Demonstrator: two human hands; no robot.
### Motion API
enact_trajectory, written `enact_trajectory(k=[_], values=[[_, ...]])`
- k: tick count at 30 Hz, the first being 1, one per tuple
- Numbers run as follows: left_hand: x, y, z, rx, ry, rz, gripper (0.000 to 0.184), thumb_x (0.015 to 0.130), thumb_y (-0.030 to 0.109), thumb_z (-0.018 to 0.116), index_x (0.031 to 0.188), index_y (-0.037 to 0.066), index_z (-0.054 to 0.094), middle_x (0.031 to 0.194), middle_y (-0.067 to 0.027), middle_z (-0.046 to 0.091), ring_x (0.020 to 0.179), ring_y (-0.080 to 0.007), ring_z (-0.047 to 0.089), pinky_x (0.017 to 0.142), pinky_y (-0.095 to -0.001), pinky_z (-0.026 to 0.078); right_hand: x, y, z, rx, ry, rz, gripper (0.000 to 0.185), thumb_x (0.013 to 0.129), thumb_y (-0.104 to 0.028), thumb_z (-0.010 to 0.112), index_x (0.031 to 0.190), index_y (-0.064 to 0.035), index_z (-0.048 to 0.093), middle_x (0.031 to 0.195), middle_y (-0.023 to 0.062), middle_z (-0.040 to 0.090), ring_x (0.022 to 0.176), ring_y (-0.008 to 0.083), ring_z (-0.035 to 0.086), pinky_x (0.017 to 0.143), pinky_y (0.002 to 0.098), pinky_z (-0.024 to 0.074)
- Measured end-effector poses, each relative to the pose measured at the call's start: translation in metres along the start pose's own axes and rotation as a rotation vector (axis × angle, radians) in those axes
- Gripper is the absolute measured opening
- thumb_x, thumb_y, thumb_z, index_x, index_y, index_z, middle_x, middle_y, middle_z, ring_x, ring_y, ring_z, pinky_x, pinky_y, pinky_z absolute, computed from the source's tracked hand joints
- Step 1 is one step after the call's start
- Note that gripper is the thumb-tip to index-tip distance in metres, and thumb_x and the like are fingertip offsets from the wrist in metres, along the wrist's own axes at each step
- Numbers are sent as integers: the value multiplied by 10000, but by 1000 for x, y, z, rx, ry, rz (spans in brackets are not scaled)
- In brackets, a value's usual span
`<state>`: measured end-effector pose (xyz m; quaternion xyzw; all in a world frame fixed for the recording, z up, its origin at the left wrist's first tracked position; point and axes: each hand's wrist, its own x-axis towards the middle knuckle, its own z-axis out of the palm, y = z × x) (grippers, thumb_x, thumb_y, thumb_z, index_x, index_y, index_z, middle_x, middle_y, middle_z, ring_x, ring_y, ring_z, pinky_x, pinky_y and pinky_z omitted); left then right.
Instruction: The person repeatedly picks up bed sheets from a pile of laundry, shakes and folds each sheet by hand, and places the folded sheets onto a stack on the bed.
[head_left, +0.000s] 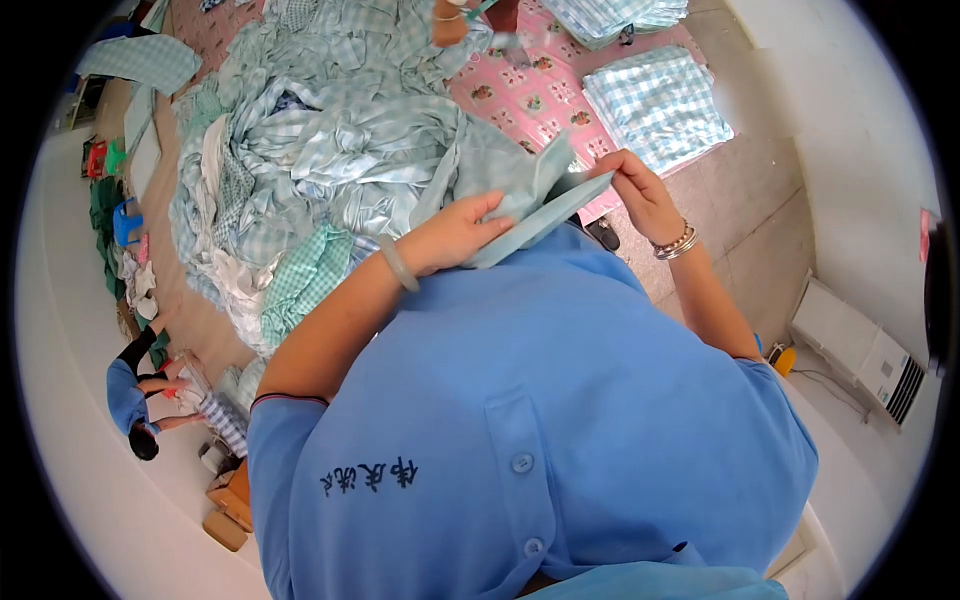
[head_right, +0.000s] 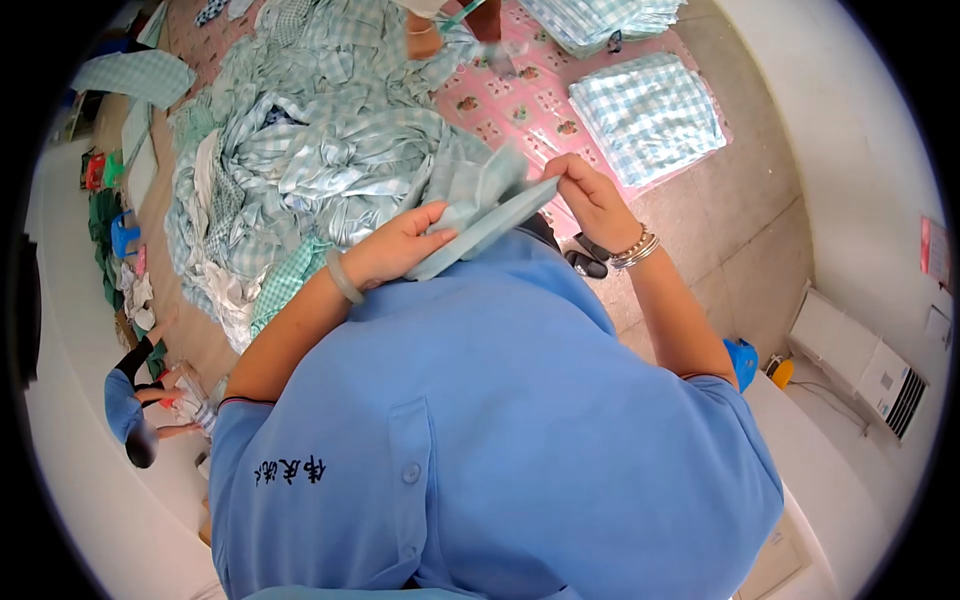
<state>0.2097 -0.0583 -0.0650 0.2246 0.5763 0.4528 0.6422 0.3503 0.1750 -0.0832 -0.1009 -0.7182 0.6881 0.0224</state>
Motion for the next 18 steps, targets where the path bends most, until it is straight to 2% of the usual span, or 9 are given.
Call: enact_trajectory(k=[2,4,6,8,10,12,13,17,18], values=[[-2,-2,-4,40,10,44,243,871,140,452,1091,41,481,936,20,524,813,-34,466,709,-186,401,0,-21,4,-39,-3,-23,169,817,-4,386,930,-64,497,780,23,480,697,77,441,641,213,373],[-3,3,-9,6,-25,77,238,866,153,463,1077,44,488,915,20,523,808,-32,463,704,-183,398,-3,-36,7,-364,-149,17,166,814,-7,388,933,-52,494,752,33,501,650,106,478,608,234,396],[-1,13,-14,-33,-62,110,234,861,165,475,1062,47,495,894,20,523,804,-30,459,700,-179,394,-3,-51,15,-429,-222,-66,149,814,-19,410,932,-48,497,733,60,524,623,170,519,578,272,414],[9,25,-17,155,-131,-209,253,849,208,494,1051,56,500,849,15,521,790,-30,456,694,-167,383,-4,-57,25,-480,-318,-160,129,813,-37,445,927,-50,505,769,98,549,679,244,548,608,304,431],[31,12,-10,139,-115,-35,279,821,235,523,1019,38,518,837,-22,553,782,-75,500,683,-211,399,-2,-63,39,-511,-320,-185,117,804,-60,486,919,-52,510,796,117,556,712,276,553,627,321,441],[53,-6,-10,675,-208,116,251,788,186,529,966,9,539,858,-82,573,778,-167,544,671,-285,409,1,-66,51,-488,-379,-272,121,796,-68,504,915,-49,515,804,119,561,730,275,559,639,328,446],[56,-10,-8,714,-213,145,244,756,149,523,938,-12,548,909,-131,575,814,-237,553,690,-326,408,2,-69,57,-482,-402,-306,126,780,-54,523,906,-49,516,800,112,561,727,265,562,634,327,450],[43,4,13,829,63,360,218,778,140,513,938,-5,548,892,-102,587,822,-193,552,716,-286,414,-1,-70,61,-544,-475,-230,118,767,-76,515,883,-50,515,770,96,552,720,247,564,615,329,454],[52,-6,8,830,53,359,218,778,140,513,938,-5,548,892,-102,587,822,-193,552,716,-286,414,0,-66,65,-590,-495,-325,121,760,-99,504,872,-55,515,747,90,543,713,241,563,601,329,455]])
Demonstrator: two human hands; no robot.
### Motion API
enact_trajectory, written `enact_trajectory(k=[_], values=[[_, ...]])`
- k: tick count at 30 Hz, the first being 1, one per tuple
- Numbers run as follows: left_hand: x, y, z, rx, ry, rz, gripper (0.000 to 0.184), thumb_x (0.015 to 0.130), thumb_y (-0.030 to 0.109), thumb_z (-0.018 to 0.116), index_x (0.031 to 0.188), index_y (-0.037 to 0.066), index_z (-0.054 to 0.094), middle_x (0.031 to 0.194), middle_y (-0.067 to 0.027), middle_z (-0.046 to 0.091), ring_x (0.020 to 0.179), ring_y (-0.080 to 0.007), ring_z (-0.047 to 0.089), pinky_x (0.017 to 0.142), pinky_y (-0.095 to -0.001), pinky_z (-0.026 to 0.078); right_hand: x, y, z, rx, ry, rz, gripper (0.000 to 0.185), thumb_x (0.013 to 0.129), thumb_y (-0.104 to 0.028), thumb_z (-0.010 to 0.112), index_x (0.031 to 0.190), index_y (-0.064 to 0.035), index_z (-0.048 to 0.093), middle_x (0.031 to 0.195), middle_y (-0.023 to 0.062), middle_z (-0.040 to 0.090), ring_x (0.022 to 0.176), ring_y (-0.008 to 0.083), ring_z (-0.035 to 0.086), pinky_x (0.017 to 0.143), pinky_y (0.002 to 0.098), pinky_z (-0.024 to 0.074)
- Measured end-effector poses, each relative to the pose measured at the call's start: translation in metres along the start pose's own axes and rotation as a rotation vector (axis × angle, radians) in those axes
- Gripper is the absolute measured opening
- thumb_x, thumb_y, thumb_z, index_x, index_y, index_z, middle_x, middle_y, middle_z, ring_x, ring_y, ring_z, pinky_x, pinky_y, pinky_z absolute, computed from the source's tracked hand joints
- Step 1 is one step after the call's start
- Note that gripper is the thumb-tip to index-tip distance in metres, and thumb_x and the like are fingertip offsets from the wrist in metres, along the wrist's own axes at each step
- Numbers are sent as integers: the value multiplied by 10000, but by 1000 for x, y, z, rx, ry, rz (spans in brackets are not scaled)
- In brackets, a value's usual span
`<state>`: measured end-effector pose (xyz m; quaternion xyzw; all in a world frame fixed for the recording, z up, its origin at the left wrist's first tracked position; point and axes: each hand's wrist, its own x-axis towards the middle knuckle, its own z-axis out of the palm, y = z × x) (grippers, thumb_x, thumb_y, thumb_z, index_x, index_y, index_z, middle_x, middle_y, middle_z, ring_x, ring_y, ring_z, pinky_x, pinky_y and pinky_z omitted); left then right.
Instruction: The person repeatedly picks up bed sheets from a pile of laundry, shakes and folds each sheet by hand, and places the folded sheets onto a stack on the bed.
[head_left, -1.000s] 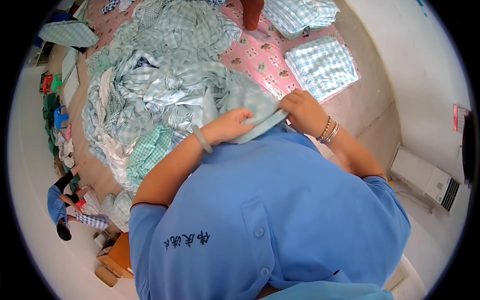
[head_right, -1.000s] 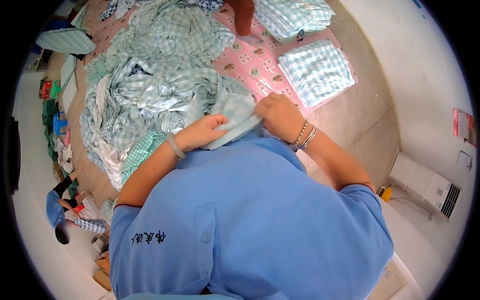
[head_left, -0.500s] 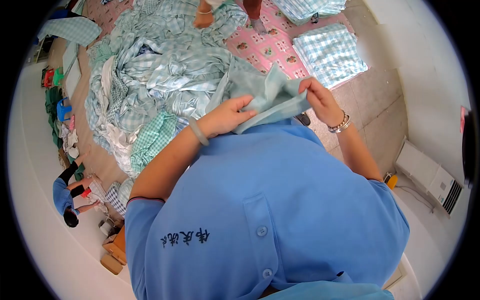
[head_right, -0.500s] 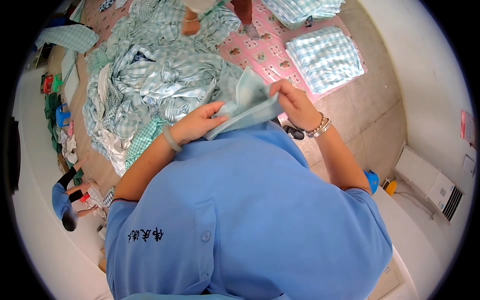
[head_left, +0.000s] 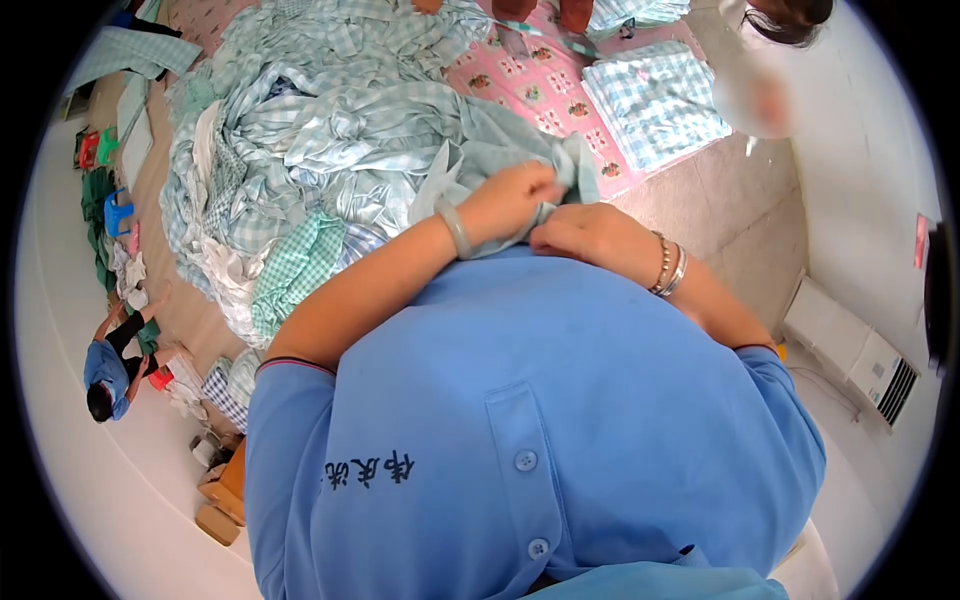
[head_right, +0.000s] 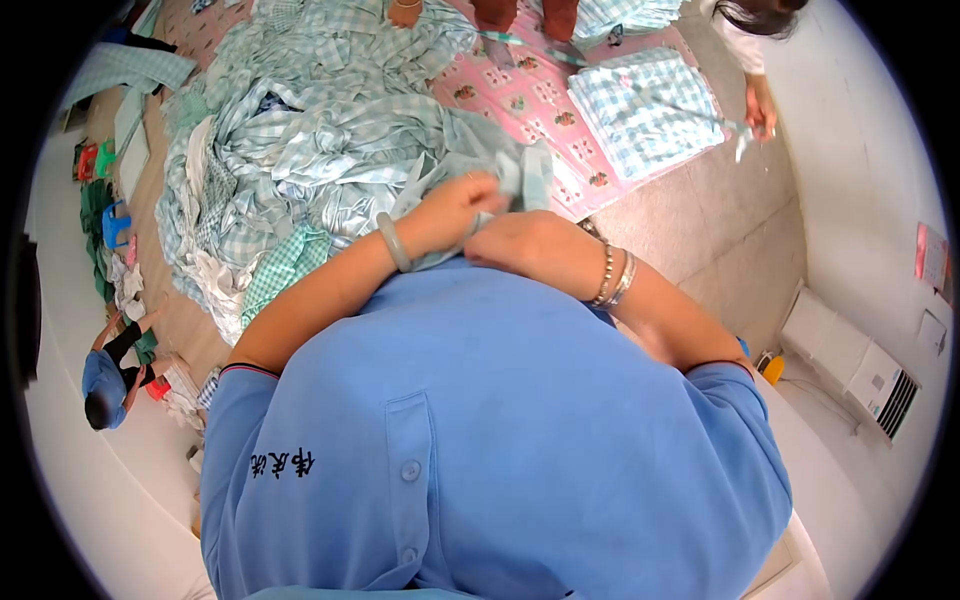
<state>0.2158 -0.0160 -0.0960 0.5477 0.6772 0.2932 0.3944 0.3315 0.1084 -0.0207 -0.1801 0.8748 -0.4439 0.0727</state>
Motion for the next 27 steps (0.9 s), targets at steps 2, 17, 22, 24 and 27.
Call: enact_trajectory(k=[2,17,22,24,27], values=[[10,-9,1,-970,151,-369,192,835,202,496,904,39,569,829,-15,572,732,-124,533,641,-280,422,10,-1,9,-71,-3,-123,141,747,-145,483,856,-62,515,708,80,528,696,232,561,579,327,454],[-26,-37,11,-1088,-86,-350,363,837,215,519,1141,31,441,997,-12,526,863,-65,498,729,-200,417,-9,70,10,381,152,302,222,756,-117,599,963,-62,540,947,10,546,853,126,507,742,243,397],[-28,-33,14,-842,60,-365,378,836,230,529,1138,22,439,998,-31,532,885,-74,497,751,-200,410,-18,107,41,592,128,310,221,789,-108,563,1010,-101,547,971,-15,546,893,92,497,767,232,383],[-27,-36,19,-894,149,-348,355,840,221,524,1127,25,449,995,-30,531,874,-67,493,750,-195,403,-20,108,39,695,131,387,204,802,-88,542,1005,-77,550,967,-6,547,918,93,491,773,233,386],[-25,-33,17,-1123,317,-355,300,841,268,520,1013,22,526,883,-12,549,794,-65,487,699,-196,396,-14,101,37,905,376,357,164,824,-81,515,972,-15,542,910,13,553,822,79,487,733,215,397]])
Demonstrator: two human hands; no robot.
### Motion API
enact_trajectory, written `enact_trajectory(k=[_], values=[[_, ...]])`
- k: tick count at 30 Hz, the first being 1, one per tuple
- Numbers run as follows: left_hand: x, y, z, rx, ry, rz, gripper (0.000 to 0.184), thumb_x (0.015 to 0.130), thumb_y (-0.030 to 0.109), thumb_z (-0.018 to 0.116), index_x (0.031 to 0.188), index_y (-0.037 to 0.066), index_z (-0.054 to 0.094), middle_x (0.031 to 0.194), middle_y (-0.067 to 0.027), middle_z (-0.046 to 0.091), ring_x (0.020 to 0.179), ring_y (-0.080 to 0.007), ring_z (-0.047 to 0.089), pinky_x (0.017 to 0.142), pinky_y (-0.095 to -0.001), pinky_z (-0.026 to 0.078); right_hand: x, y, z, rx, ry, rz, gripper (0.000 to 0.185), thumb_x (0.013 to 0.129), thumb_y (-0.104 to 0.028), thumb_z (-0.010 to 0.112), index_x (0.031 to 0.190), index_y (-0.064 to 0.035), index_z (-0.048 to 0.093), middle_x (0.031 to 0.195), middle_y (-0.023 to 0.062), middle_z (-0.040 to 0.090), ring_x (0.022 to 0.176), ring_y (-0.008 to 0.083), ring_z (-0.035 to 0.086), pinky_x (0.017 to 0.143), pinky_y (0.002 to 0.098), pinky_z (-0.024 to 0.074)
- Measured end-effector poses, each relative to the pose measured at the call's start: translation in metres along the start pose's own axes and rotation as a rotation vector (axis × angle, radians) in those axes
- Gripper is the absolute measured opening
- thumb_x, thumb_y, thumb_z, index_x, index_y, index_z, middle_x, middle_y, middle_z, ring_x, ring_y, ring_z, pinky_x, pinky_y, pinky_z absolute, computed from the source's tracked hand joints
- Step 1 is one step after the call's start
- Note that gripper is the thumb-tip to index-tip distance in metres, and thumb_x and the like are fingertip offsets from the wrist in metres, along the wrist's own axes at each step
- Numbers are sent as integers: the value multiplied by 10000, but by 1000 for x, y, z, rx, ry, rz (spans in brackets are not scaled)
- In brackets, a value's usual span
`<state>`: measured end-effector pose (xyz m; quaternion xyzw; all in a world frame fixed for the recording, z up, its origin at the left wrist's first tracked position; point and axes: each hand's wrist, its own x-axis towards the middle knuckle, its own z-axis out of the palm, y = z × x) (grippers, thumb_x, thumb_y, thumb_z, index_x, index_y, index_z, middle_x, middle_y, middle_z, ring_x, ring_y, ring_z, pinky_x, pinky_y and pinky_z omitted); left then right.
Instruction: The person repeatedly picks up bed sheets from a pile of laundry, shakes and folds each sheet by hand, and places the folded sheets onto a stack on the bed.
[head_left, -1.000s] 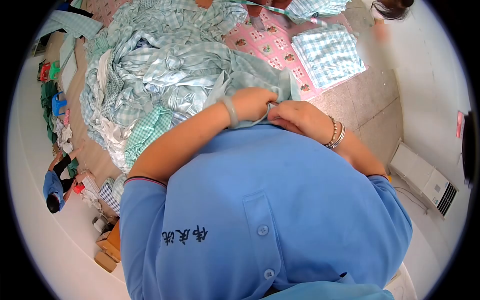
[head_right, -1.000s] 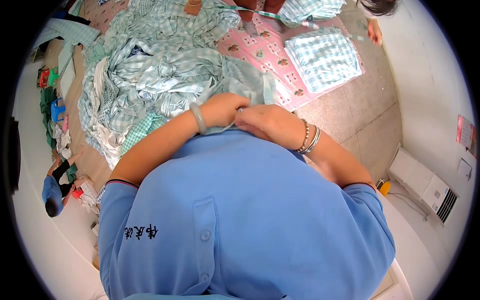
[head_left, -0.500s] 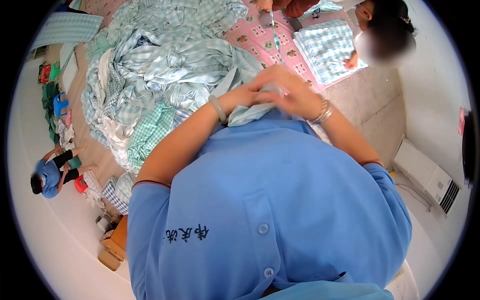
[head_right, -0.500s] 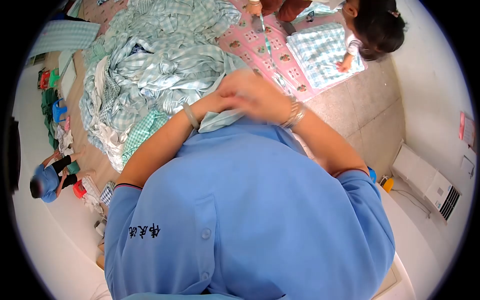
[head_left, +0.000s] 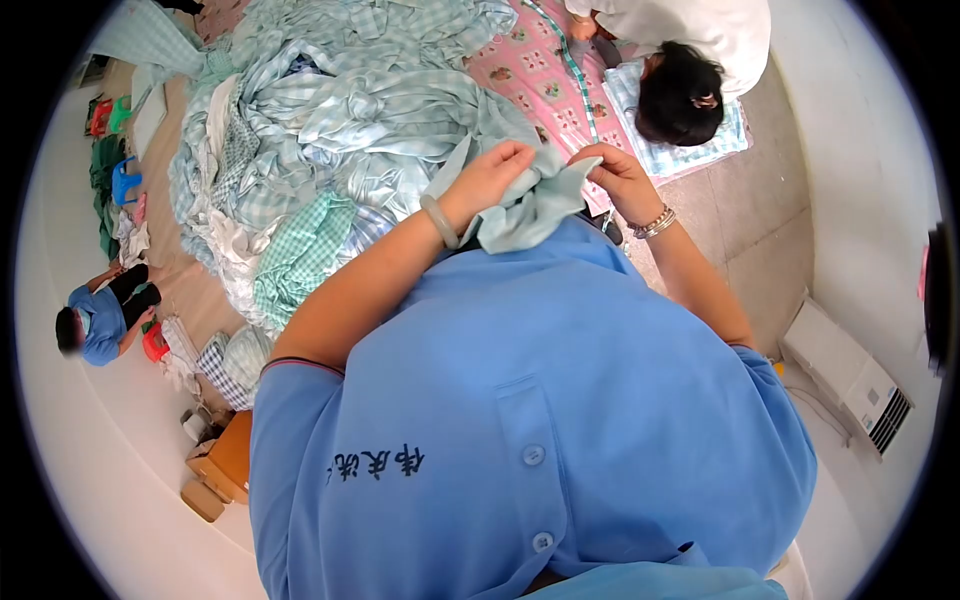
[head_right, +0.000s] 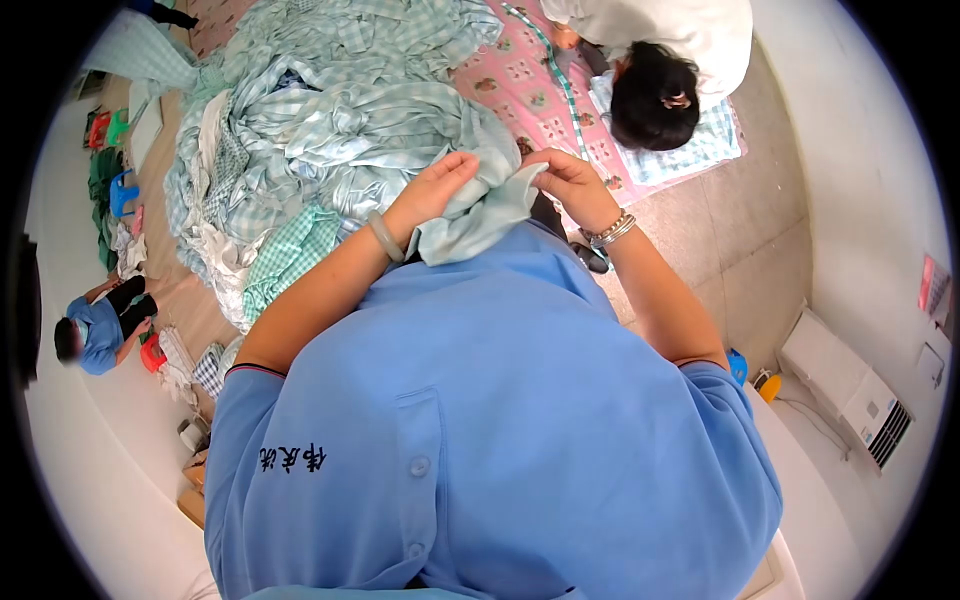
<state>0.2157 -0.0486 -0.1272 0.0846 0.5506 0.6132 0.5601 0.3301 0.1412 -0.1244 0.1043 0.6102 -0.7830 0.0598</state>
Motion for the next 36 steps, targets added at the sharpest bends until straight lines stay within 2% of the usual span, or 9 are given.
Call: enact_trajectory(k=[9,11,13,18,22,25,27,32,36], values=[[-21,33,17,66,322,329,156,861,170,508,919,33,556,690,61,499,585,16,368,514,-135,288,22,-38,41,-490,119,-283,165,817,-83,529,973,-33,511,739,-11,535,670,49,481,591,201,396],[-24,31,21,57,310,358,158,860,164,510,932,32,555,692,59,499,588,12,372,516,-138,293,24,-38,50,2,120,-180,197,821,-69,521,1013,-37,493,737,-8,537,661,33,482,578,185,390],[-24,29,23,47,295,386,161,859,159,512,945,30,554,695,58,499,591,9,376,518,-140,298,26,-43,47,-19,66,-142,226,826,-56,507,1049,-37,475,743,-11,543,658,22,486,573,171,387],[-32,32,18,25,290,527,203,848,131,527,1010,10,538,769,28,548,678,-18,457,615,-150,366,45,-45,49,-22,-41,12,180,827,-74,520,1002,-30,525,774,-31,545,683,15,493,597,153,389],[-49,33,-12,115,291,470,190,845,138,536,988,14,552,830,12,557,748,-29,478,658,-181,397,65,-73,64,-252,-107,-179,119,811,-61,532,925,-33,551,809,-24,541,747,54,484,679,190,392],[-64,37,-47,927,621,674,273,705,-23,529,966,46,572,861,-68,553,788,-205,552,669,-278,435,86,-94,84,-456,-199,-385,145,782,-24,542,927,-34,552,854,-3,525,742,73,477,667,181,385],[-75,33,-68,860,813,640,305,664,-43,503,931,75,590,898,-90,545,801,-261,544,677,-303,442,101,-125,104,-564,-216,-704,219,758,26,539,966,-42,543,908,32,499,767,107,460,670,203,392],[-92,-21,-138,1027,1188,516,208,670,36,543,861,98,597,839,-61,590,781,-287,554,686,-347,447,101,-203,113,-278,-277,-639,219,810,-13,504,1028,-9,524,986,66,524,854,132,499,738,224,417],[-106,-28,-142,1006,929,851,214,669,82,600,883,89,597,874,-56,618,879,-279,548,878,-374,383,79,-275,95,-144,-223,-785,230,844,-64,454,1060,5,497,1004,103,534,913,185,517,796,298,418]])
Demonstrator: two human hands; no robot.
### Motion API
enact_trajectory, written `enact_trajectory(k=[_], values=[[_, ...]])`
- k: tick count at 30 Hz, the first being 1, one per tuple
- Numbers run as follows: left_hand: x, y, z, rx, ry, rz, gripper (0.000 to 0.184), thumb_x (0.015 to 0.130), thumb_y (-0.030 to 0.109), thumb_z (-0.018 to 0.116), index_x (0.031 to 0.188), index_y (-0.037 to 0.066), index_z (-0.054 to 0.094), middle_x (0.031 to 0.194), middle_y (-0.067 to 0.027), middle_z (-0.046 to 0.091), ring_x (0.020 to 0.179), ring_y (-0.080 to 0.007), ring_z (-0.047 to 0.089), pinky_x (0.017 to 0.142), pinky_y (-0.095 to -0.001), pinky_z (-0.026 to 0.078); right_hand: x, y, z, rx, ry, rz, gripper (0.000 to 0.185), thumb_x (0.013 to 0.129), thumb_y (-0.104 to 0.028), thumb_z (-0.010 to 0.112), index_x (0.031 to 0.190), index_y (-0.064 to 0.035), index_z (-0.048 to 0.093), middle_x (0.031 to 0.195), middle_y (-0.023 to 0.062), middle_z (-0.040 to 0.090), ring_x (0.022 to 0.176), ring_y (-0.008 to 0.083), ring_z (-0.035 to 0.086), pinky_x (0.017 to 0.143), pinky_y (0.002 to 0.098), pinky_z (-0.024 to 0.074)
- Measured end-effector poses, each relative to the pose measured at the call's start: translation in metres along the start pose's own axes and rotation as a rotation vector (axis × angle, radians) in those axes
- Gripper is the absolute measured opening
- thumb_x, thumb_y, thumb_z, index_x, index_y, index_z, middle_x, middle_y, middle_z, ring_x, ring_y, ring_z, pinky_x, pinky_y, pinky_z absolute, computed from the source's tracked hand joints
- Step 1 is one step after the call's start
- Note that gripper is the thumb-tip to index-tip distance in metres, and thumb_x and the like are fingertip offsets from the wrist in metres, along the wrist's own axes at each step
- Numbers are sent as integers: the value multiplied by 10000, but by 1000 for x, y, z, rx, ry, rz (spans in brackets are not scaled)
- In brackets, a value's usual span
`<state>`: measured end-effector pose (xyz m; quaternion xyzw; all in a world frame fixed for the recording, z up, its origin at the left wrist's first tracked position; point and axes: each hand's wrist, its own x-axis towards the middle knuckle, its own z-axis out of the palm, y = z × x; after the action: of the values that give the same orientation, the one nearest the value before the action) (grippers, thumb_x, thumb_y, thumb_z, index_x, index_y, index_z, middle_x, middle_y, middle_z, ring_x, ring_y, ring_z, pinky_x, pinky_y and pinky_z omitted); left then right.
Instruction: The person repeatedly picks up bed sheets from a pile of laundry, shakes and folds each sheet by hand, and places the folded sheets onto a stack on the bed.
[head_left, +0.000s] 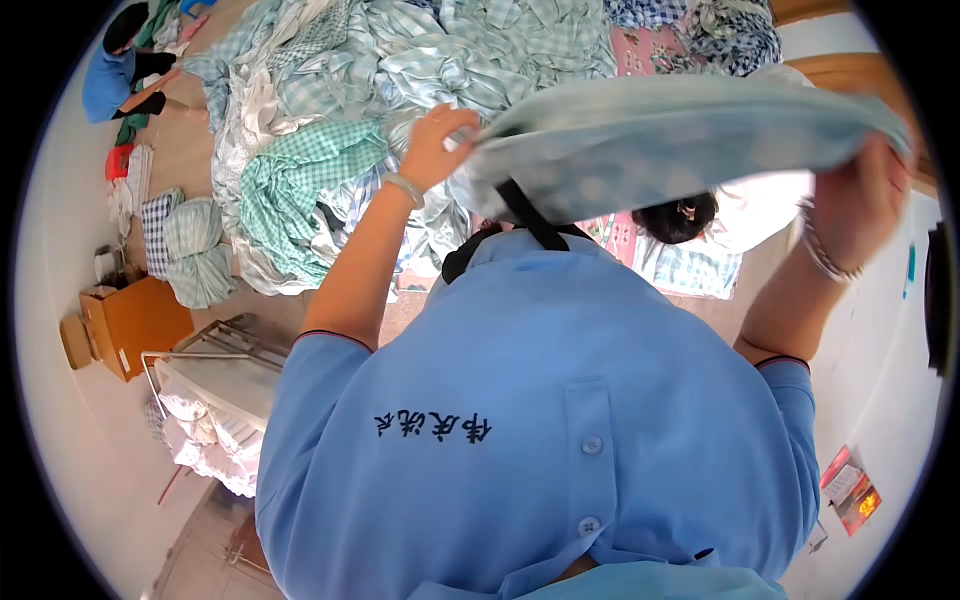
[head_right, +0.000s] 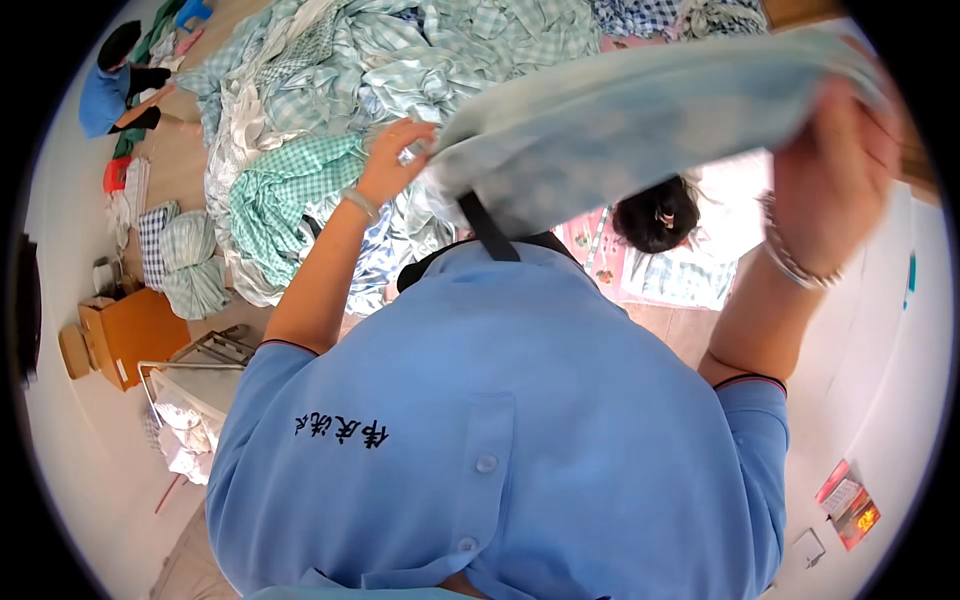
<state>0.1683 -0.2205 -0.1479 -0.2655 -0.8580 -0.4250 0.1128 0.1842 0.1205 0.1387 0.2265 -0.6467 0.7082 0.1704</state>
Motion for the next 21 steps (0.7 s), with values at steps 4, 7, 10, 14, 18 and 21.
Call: enact_trajectory(k=[4,7,10,14,18,21], values=[[49,75,17,-456,89,-95,330,705,144,625,1019,63,565,957,-77,592,963,-219,530,895,-339,370,7,-44,-16,58,-238,-48,226,861,-110,405,1045,-12,492,969,126,525,950,241,506,843,389,396],[73,85,18,-553,-313,-106,367,738,174,607,1072,42,530,1021,-71,561,962,-178,513,856,-307,387,3,-52,-15,144,-222,-3,208,866,-112,391,1017,-24,503,974,123,518,970,238,492,851,404,385],[69,98,21,-782,-534,-166,342,776,217,573,1058,31,518,980,-40,554,879,-123,502,773,-261,403,-2,-57,-25,-34,-64,-68,172,865,-107,396,965,-40,518,973,114,511,988,230,477,850,416,379],[68,103,40,-866,-560,-119,262,803,292,570,844,34,567,689,17,503,658,-58,432,608,-227,369,-11,-61,-36,50,-65,-110,117,858,-99,413,885,-58,519,977,110,511,982,228,480,841,425,381],[68,91,55,-802,-790,-256,235,829,266,533,861,37,572,742,25,523,706,-36,446,615,-214,382,-15,-75,-31,18,-110,-76,113,833,-34,403,827,-73,510,990,111,511,954,225,486,842,422,374],[55,86,55,-759,-990,-211,266,842,296,506,885,43,577,744,36,525,701,-32,446,598,-209,381,-22,-85,-33,-63,-100,-123,94,829,-43,422,819,-63,513,960,105,506,921,212,490,811,395,388]])
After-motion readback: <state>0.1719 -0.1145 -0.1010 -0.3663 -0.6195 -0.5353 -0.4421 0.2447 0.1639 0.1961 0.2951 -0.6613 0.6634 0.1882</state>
